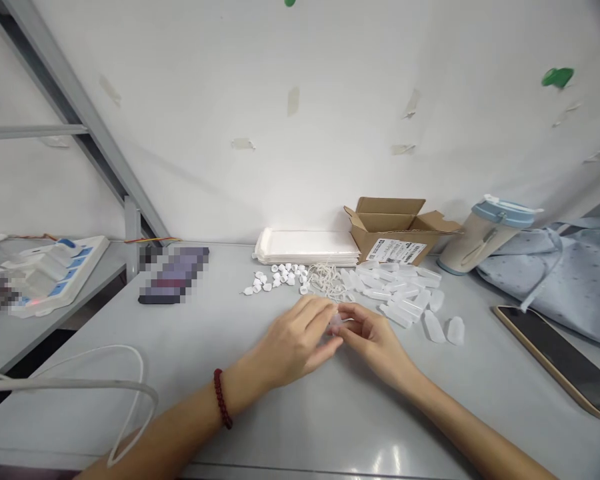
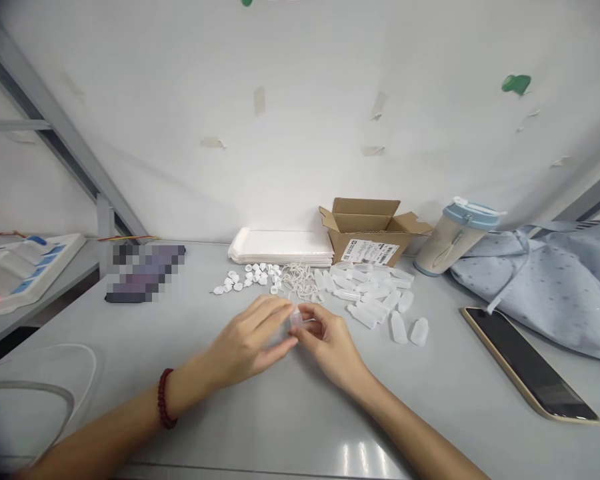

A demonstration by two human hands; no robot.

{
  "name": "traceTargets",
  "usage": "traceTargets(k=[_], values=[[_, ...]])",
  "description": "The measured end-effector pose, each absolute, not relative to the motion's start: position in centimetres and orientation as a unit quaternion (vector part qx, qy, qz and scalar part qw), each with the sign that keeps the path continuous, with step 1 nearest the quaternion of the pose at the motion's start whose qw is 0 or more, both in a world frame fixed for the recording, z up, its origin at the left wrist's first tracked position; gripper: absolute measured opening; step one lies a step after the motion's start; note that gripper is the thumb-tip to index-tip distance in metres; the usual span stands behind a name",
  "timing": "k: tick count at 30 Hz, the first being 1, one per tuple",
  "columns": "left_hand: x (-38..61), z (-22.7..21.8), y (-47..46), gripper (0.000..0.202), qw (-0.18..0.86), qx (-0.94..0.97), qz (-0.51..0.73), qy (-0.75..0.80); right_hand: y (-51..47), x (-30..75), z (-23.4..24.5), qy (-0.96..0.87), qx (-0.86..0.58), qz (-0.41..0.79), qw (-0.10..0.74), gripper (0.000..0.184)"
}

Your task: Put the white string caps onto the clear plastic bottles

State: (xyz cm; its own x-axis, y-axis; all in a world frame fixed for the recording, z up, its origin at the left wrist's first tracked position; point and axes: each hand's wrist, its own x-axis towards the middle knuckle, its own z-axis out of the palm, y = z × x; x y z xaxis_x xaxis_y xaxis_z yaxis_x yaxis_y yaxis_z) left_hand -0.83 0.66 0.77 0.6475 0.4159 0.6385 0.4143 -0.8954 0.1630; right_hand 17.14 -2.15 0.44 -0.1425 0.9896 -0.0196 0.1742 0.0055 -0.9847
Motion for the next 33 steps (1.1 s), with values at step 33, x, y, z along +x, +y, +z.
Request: traceTargets(k=[33], values=[[-7.9,0.9,9.5,0.039,0.134,0.752,0.211,0.61,-1.7,18.0,0.3,-0.636,-0.512,0.438,0.377,0.033]])
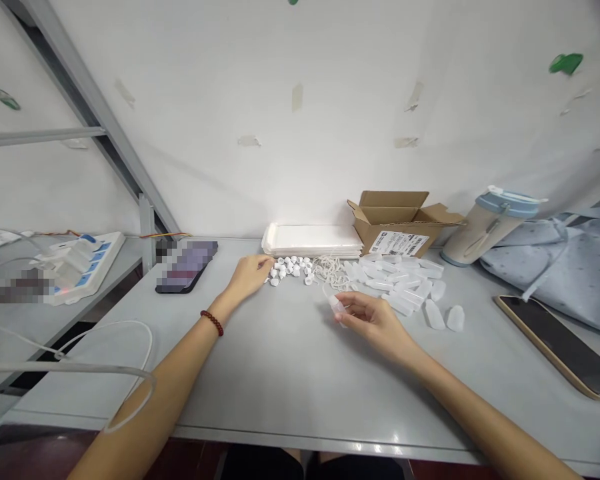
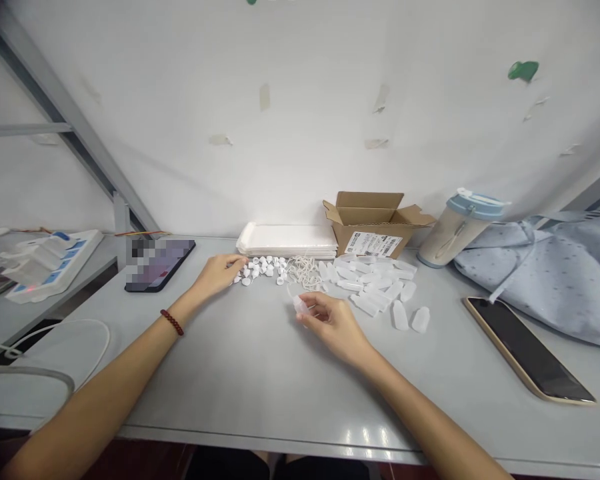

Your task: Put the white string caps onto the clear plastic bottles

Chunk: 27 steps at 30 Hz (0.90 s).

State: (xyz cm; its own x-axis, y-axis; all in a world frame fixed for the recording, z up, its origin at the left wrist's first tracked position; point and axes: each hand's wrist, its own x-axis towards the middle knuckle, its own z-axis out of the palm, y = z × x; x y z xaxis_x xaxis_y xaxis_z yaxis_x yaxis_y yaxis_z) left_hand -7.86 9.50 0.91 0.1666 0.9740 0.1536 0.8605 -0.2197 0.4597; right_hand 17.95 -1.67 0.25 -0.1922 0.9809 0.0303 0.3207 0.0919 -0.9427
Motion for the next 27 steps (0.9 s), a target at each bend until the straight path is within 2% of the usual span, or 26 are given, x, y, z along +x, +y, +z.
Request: traceTargets(k=[3,6,10,13,19,27], values=[[-8.8,1.3,9.6,0.038,0.122,0.745,0.207,0.623,-1.7,18.0,0.5,-0.635,-0.519,0.428,0.38,0.033],[-10.2,1.9,9.5,0.053,0.141,0.719,0.168,0.659,-1.7,18.1,0.6,-0.63,-0.524,0.425,0.384,0.033],[-10.6,2.6,8.6,0.081,0.301,0.675,0.079,0.668,-1.9,18.0,0.5,-0.634,-0.52,0.428,0.38,0.032],[-9.6,2.6,8.1,0.077,0.358,0.704,0.098,0.605,-1.9,17.9,0.4,-0.64,-0.518,0.43,0.371,0.031],[-8.2,1.6,8.3,0.074,0.34,0.739,0.162,0.559,-1.8,17.9,0.5,-0.636,-0.518,0.431,0.377,0.031],[-9.6,2.2,8.8,0.087,0.267,0.733,0.112,0.616,-1.7,18.1,0.2,-0.636,-0.52,0.429,0.375,0.03]])
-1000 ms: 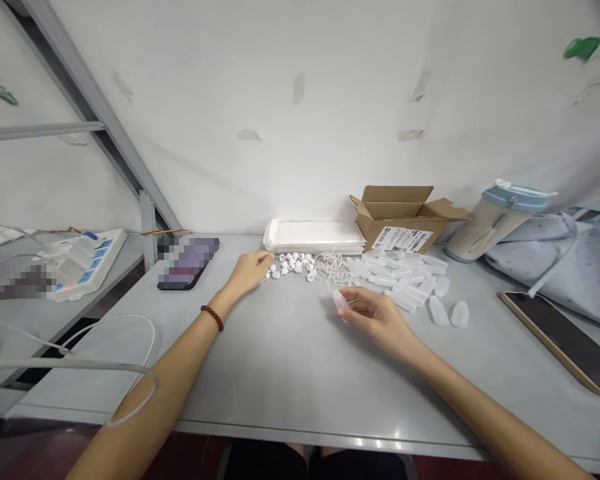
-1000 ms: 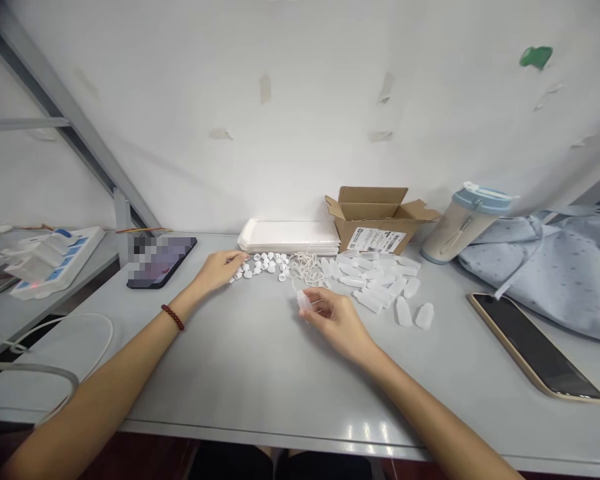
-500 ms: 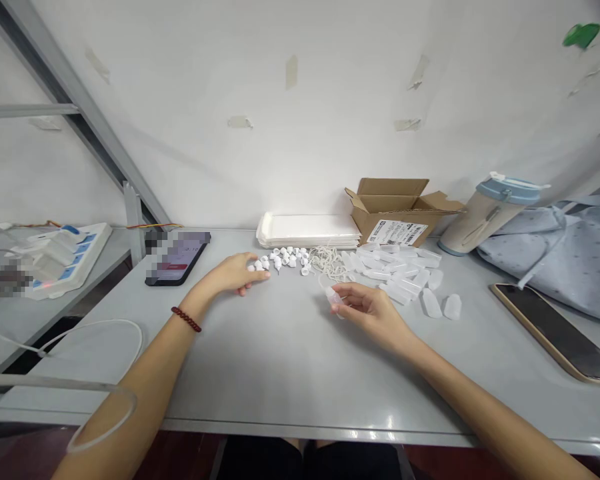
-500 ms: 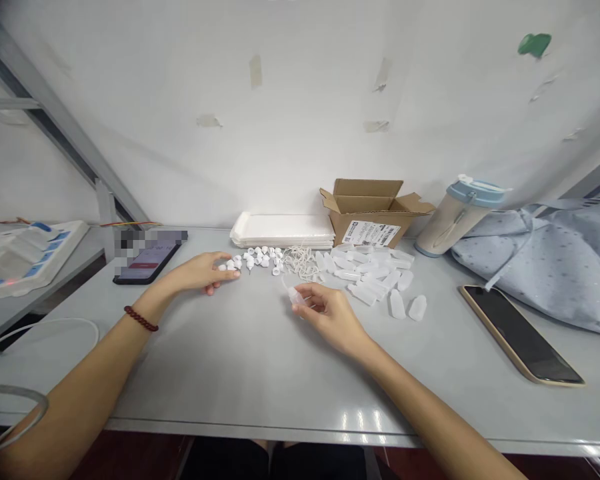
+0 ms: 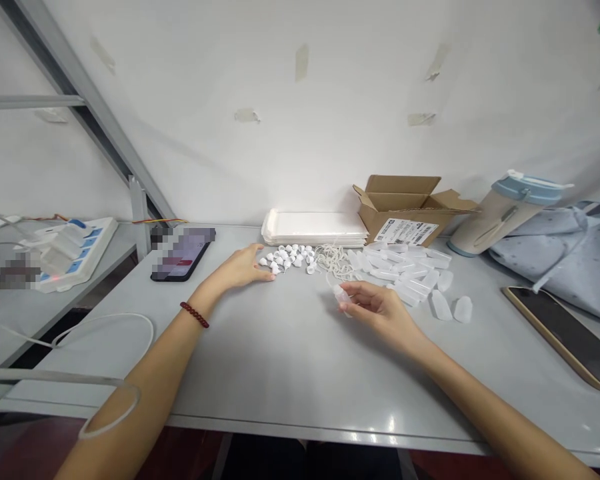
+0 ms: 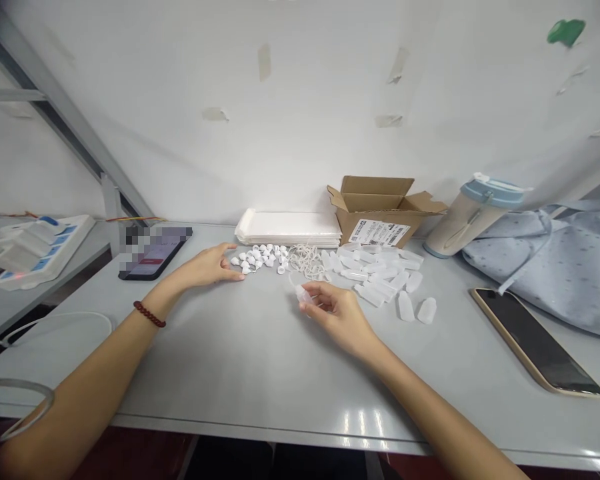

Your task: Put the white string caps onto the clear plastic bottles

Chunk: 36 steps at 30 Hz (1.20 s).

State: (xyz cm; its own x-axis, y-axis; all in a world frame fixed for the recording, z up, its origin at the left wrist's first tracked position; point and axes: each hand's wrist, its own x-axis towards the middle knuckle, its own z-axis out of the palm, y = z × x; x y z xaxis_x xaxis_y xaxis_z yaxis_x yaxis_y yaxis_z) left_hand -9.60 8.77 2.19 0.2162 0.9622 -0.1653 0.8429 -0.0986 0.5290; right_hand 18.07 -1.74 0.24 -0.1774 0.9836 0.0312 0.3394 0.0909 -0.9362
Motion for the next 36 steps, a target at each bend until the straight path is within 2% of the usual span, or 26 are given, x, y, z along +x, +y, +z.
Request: traceTargets(k=[5,11,17,21,25,28,36], values=[[-8.8,1.3,8.7,0.067,0.261,0.76,0.141,0.579,-1.6,18.4,0.4,-0.619,-0.53,0.432,0.387,0.033],[-8.0,1.2,8.2,0.064,0.232,0.782,0.168,0.553,-1.4,18.8,0.7,-0.61,-0.53,0.428,0.405,0.036],[-6.4,2.2,6.4,0.036,0.243,0.776,0.231,0.535,-1.6,19.0,0.9,-0.58,-0.535,0.435,0.434,0.039],[-2.8,2.4,3.0,0.025,0.227,0.819,0.297,0.436,-1.7,18.4,0.8,-0.567,-0.517,0.458,0.449,0.037],[-0.3,1.8,0.2,0.023,0.143,0.892,0.276,0.328,-1.8,17.4,0.3,-0.565,-0.494,0.487,0.447,0.034],[-0.1,1.1,-0.1,0.02,0.134,0.902,0.257,0.318,-1.9,17.0,-0.1,-0.541,-0.503,0.501,0.451,0.035],[-0.1,0.1,0.3,0.029,0.101,0.901,0.283,0.313,-2.1,16.6,0.0,-0.516,-0.505,0.509,0.469,0.034]])
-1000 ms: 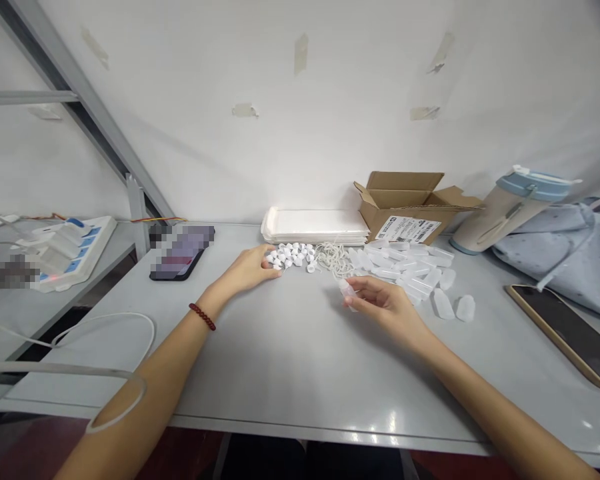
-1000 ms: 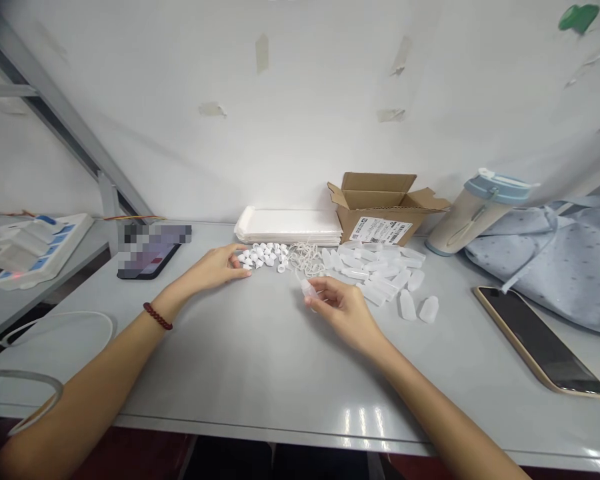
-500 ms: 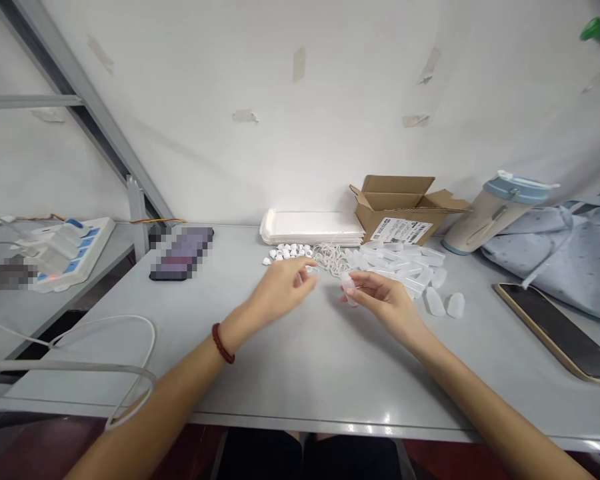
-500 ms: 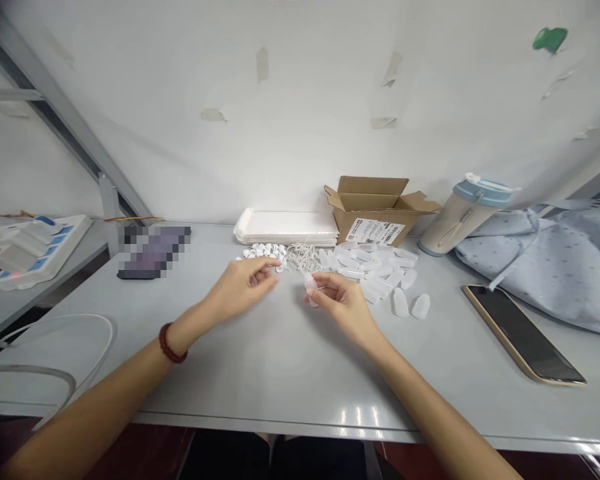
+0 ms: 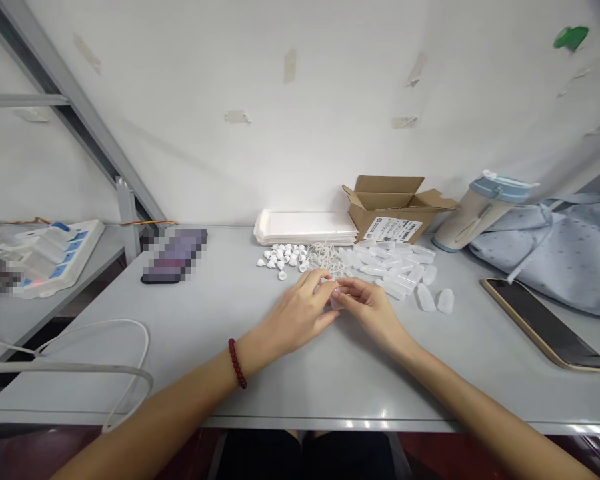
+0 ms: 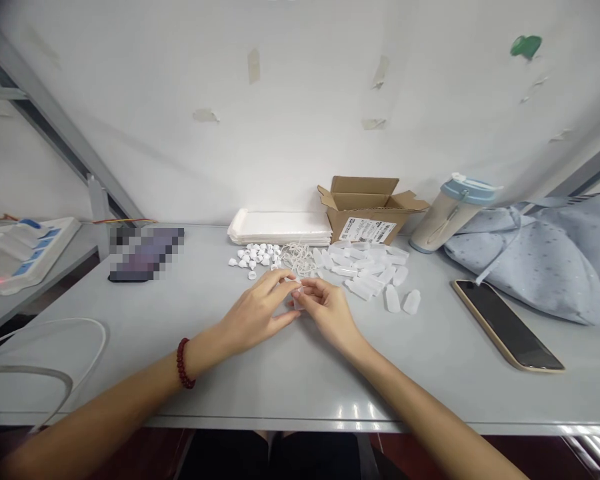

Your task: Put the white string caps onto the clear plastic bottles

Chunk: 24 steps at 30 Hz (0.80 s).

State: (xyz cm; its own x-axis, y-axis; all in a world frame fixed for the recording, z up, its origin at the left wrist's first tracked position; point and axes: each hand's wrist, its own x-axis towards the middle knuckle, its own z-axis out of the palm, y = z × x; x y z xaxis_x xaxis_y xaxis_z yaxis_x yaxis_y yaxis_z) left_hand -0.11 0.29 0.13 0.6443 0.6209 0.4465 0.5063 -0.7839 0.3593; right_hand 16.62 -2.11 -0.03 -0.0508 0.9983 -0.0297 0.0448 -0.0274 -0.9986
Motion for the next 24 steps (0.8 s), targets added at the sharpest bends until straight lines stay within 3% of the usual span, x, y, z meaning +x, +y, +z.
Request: traceTargets(k=[8,13,24], values=[[0.0,0.3,0.4,0.032,0.098,0.898,0.314,0.291,-2.1,16.4,-0.3,-0.528,-0.472,0.522,0.476,0.037],[-1.7,0.8,1.3,0.033,0.096,0.883,0.356,0.291,-2.0,17.2,0.7,-0.551,-0.418,0.587,0.42,0.052],[-8.9,1.2,-0.5,0.035,0.167,0.877,0.233,0.385,-1.6,18.6,1.8,-0.528,-0.482,0.531,0.455,0.034]])
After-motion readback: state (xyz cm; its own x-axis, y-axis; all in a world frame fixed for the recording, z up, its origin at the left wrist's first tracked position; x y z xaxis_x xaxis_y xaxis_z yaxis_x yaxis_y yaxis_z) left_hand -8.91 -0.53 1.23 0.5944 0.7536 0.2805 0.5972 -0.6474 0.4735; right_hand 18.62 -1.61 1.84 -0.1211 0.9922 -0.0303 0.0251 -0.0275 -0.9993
